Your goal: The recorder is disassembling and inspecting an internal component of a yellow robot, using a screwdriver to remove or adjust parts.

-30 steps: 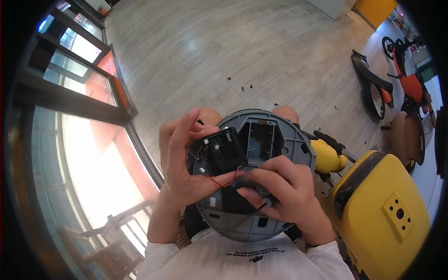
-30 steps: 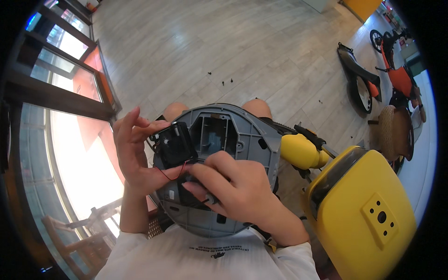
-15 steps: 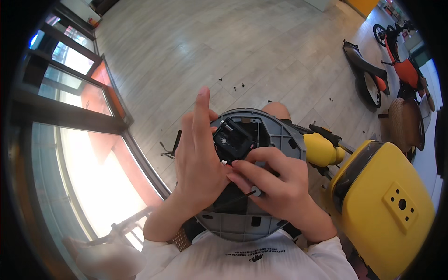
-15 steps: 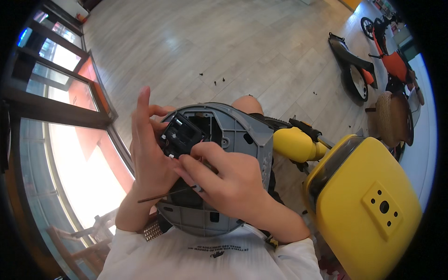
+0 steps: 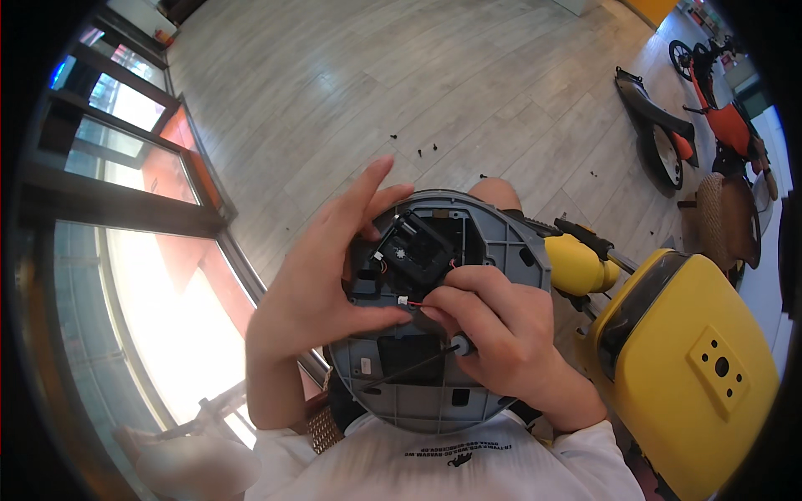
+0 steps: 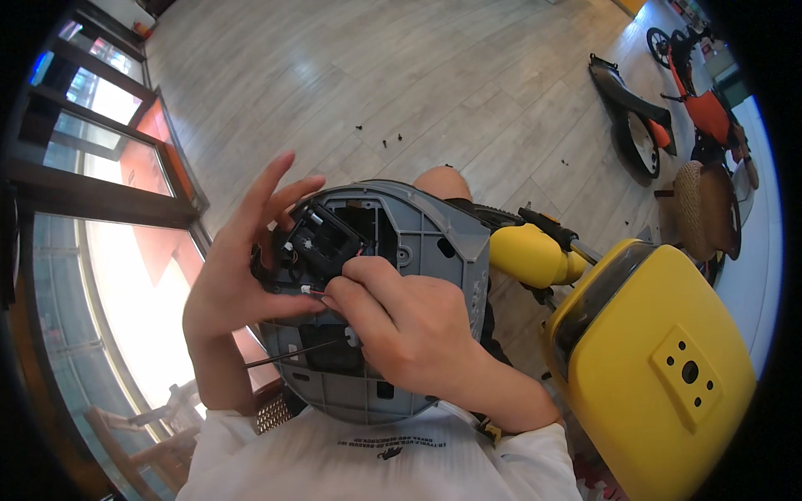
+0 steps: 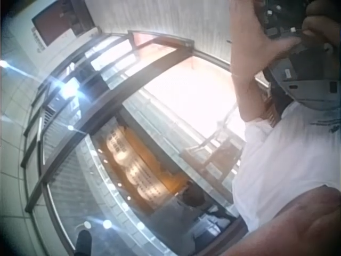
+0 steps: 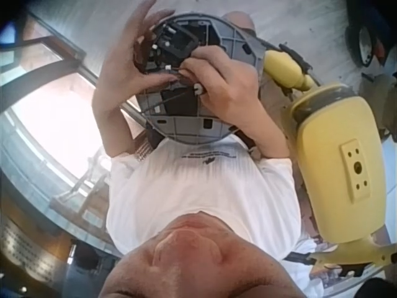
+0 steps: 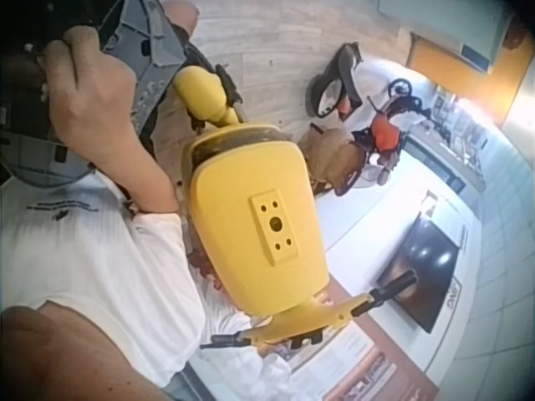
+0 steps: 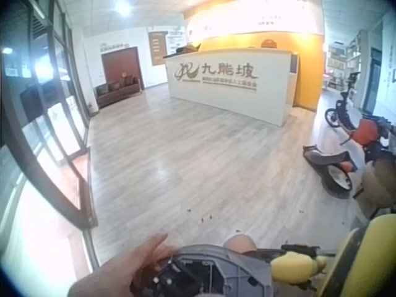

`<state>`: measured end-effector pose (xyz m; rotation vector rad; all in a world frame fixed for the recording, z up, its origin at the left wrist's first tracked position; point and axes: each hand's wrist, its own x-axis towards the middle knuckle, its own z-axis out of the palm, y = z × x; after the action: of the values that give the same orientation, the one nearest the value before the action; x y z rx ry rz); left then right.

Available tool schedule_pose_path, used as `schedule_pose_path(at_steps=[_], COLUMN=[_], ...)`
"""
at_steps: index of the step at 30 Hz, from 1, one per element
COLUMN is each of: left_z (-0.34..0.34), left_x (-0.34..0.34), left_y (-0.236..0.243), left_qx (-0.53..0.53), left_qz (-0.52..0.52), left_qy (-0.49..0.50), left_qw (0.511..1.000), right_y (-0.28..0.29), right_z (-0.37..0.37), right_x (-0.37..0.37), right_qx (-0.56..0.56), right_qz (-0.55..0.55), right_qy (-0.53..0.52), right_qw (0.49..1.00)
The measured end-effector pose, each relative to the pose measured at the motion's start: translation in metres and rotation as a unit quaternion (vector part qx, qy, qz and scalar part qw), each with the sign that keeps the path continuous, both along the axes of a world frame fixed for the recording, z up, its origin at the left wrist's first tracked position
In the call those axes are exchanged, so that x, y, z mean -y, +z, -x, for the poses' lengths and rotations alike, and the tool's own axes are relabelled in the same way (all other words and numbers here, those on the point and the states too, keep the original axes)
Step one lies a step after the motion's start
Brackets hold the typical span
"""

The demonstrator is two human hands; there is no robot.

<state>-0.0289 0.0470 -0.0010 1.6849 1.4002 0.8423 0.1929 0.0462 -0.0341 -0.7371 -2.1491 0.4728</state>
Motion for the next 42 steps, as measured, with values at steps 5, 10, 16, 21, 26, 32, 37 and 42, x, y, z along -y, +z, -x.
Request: schedule_pose_path(at_steps=[5, 10, 16, 21, 26, 32, 37, 42], left_z=[0.018, 0.012, 0.001, -0.001, -0.002, -0.002, -0.004, -0.005], left_x=[-0.029, -0.027, -0.02, -0.015, -0.015, -0.012, -0.013, -0.013], left_y=[-0.011, -0.033, -0.036, -0.036, -0.039, -0.042, -0.043, -0.045], left_qx=[0.045, 0.079, 0.035, -0.021, -0.047, -0.032, -0.057, -0.048], left_qz=[0.001, -0.057, -0.101, -0.147, -0.168, -0.178, -0.197, -0.188], left_qy=[-0.143, -0.108, -0.048, -0.024, -0.024, -0.027, -0.017, -0.003], left_qw=[0.989, 0.989, 0.993, 0.989, 0.984, 0.983, 0.979, 0.981], right_y=[0.001, 0.005, 0.005, 0.002, 0.009, 0.005, 0.007, 0.021], right_z=[-0.001, 0.001, -0.002, -0.002, -0.002, 0.006, 0.005, 0.011], right_x=[0.001, -0.003, -0.008, -0.008, -0.005, -0.003, -0.006, -0.002], right_qx=[-0.013, -0.028, -0.044, -0.024, 0.0, -0.032, -0.008, 0.094], right_qz=[0.003, 0.0, -0.019, -0.056, -0.049, -0.028, -0.052, -0.051], right_qy=[-0.016, -0.041, -0.023, -0.012, -0.014, 0.005, -0.011, -0.033], right_qw=[1.0, 0.999, 0.999, 0.998, 0.999, 0.999, 0.999, 0.994])
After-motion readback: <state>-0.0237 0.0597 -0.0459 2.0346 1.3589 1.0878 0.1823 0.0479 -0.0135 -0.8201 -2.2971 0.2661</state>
